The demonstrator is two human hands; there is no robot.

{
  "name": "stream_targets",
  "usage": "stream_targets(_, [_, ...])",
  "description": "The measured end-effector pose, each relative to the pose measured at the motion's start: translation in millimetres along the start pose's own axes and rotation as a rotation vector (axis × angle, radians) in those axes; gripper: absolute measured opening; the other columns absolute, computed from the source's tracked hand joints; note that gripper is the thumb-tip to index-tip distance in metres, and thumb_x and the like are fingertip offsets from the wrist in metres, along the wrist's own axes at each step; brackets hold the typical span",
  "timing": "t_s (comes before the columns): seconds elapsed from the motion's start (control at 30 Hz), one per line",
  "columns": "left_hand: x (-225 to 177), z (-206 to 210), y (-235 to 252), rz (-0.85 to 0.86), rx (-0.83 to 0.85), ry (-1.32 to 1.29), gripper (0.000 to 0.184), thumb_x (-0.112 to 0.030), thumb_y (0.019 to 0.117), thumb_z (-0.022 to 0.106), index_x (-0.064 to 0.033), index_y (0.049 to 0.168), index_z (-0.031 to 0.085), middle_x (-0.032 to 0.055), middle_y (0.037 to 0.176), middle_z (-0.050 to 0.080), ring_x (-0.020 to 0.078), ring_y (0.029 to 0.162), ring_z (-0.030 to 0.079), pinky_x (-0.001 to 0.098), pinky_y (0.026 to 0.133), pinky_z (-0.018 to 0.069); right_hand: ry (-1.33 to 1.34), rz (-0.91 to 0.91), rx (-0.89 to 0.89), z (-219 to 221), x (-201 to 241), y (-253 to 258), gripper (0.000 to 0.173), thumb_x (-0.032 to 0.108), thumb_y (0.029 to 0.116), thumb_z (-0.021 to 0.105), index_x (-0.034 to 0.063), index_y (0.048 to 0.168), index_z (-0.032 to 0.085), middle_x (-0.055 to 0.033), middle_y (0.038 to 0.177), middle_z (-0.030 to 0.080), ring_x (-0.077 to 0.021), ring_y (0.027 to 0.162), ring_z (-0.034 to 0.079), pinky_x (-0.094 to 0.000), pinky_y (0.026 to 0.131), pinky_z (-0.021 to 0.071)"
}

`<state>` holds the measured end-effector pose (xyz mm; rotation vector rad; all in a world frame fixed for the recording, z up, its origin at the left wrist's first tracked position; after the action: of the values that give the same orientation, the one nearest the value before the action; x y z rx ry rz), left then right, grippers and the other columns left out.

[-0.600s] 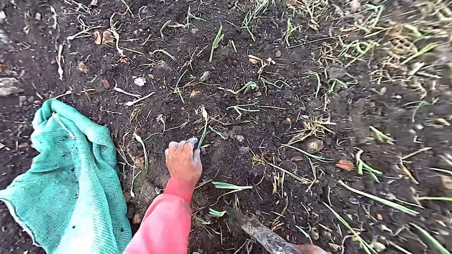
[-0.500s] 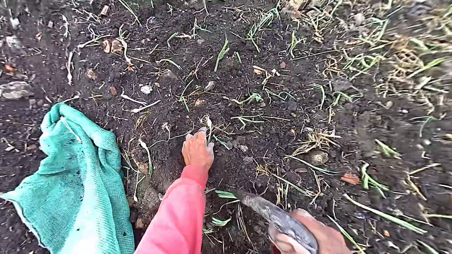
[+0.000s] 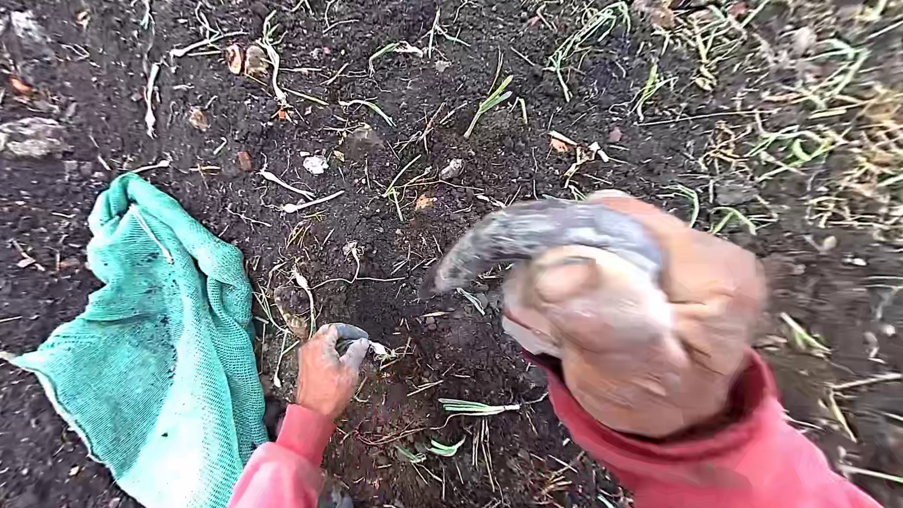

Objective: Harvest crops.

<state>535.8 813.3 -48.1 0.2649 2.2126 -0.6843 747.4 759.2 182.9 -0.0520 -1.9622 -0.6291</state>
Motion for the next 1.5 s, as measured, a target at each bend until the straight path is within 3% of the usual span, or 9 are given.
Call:
stream_targets(0.2, [-34.0, 21.4, 21.9, -0.1, -0.114, -0.127, 0.012, -0.024, 0.0946, 0.075, -0.0142, 0.1, 0.078, 0.0056, 0.105, 0.073, 0.0215, 0.1, 0.069, 0.0508, 0.09, 0.0555, -0.297, 0.368, 0.089, 57.5, -161.0, -111.1, 0.054, 0.055, 0.1019, 0.047, 0.0044, 0.095, 0.065, -0.0025, 0.062, 0.058, -0.012, 0.052, 0.058, -0.0359, 0.048, 0.0507])
stream_targets(0.43, [-47.8, 86.8, 0.9, 0.404, -0.23, 0.332, 0.015, -0.02, 0.0945, 0.069, -0.0233, 0.104, 0.08, 0.0041, 0.114, 0.071, 0.031, 0.119, 0.059, 0.0585, 0.105, 0.0408, -0.228, 0.288, 0.027, 11.7, -95.7, -139.4, 0.052, 0.061, 0.1031, 0.046, 0.0127, 0.09, 0.06, 0.0021, 0.057, 0.049, -0.0085, 0.045, 0.051, -0.0303, 0.041, 0.045])
stream_targets(0.63, [51.3, -37.1, 38.9, -0.112, -0.425, 0.134, 0.042, -0.024, 0.0959, 0.071, -0.0098, 0.135, 0.064, 0.0121, 0.113, 0.073, 0.0333, 0.105, 0.069, 0.0598, 0.095, 0.0525, -0.046, 0.056, 0.107, 44.3, -21.1, -79.1, 0.033, 0.046, 0.1051, 0.052, 0.015, 0.106, 0.062, 0.0049, 0.073, 0.059, 0.0019, 0.063, 0.059, -0.017, 0.055, 0.0515])
stream_targets(0.87, [57.9, -53.5, 25.4, -0.028, -0.492, -0.037, 0.021, -0.011, 0.093, 0.067, -0.011, 0.112, 0.077, 0.007, 0.103, 0.074, 0.0201, 0.089, 0.07, 0.046, 0.082, 0.0568, -0.22, 0.216, 0.331, 150.1, -131.9, -116.4, 0.046, 0.049, 0.1015, 0.051, 0.0067, 0.091, 0.065, -0.0005, 0.06, 0.059, -0.0104, 0.051, 0.059, -0.0324, 0.046, 0.051])
stream_targets(1.0, [44.7, -62.8, -19.1, 0.114, -0.39, 0.007, 0.016, -0.017, 0.0908, 0.072, -0.0172, 0.104, 0.081, 0.0008, 0.102, 0.073, 0.0164, 0.099, 0.066, 0.0394, 0.087, 0.0554, -0.215, 0.236, 0.265, 131.7, -136.0, -136.7, 0.048, 0.05, 0.1024, 0.05, 0.006, 0.088, 0.063, 0.0, 0.062, 0.058, -0.0055, 0.052, 0.057, -0.0261, 0.046, 0.0498])
stream_targets(1.17, [21.1, 44.5, -2.8, 0.126, 0.0, 0.431, 0.015, -0.019, 0.0962, 0.066, -0.0156, 0.099, 0.081, 0.0116, 0.107, 0.072, 0.0381, 0.111, 0.062, 0.0604, 0.097, 0.0462, -0.208, 0.211, 0.201, 105.0, -99.4, -124.5, 0.051, 0.057, 0.1041, 0.047, 0.0096, 0.09, 0.061, 0.0021, 0.06, 0.053, -0.0045, 0.05, 0.055, -0.0259, 0.045, 0.0489])
stream_targets(1.27, [14.2, 79.8, 1.5, 0.182, 0.099, 0.483, 0.017, -0.02, 0.0957, 0.067, -0.0209, 0.105, 0.081, 0.007, 0.117, 0.071, 0.0338, 0.12, 0.058, 0.06, 0.106, 0.0384, -0.24, 0.188, 0.151, 86.0, -79.0, -131.3, 0.055, 0.059, 0.1043, 0.045, 0.0074, 0.091, 0.06, -0.0014, 0.061, 0.054, -0.0066, 0.052, 0.057, -0.0275, 0.047, 0.0493])
stream_targets(1.4, [43.3, 8.7, -14.8, 0.198, -0.216, 0.359, 0.027, -0.038, 0.0911, 0.073, -0.0309, 0.116, 0.079, 0.0024, 0.116, 0.073, 0.0304, 0.121, 0.061, 0.0579, 0.105, 0.0431, -0.269, 0.191, 0.17, 66.7, -64.1, -129.1, 0.053, 0.058, 0.1048, 0.044, 0.0088, 0.098, 0.061, -0.0039, 0.064, 0.058, -0.0068, 0.054, 0.059, -0.0261, 0.048, 0.05])
stream_targets(1.5, [134.8, -40.5, -11.0, -0.259, -0.237, 0.367, 0.035, -0.029, 0.0976, 0.068, -0.0124, 0.128, 0.072, 0.018, 0.129, 0.067, 0.0409, 0.125, 0.059, 0.0597, 0.105, 0.0459, -0.339, 0.211, 0.207, 19.5, -25.4, -126.9, 0.054, 0.059, 0.1049, 0.042, 0.0079, 0.109, 0.06, -0.0091, 0.076, 0.061, -0.0125, 0.062, 0.061, -0.03, 0.059, 0.0525])
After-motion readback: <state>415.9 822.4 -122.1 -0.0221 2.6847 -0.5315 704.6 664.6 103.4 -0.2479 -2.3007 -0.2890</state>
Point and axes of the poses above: each hand's wrist, its own y-axis towards the middle knuckle, its own z-axis out of the palm, x = y × z, the point moved 8 cm from there along y, towards the middle knuckle
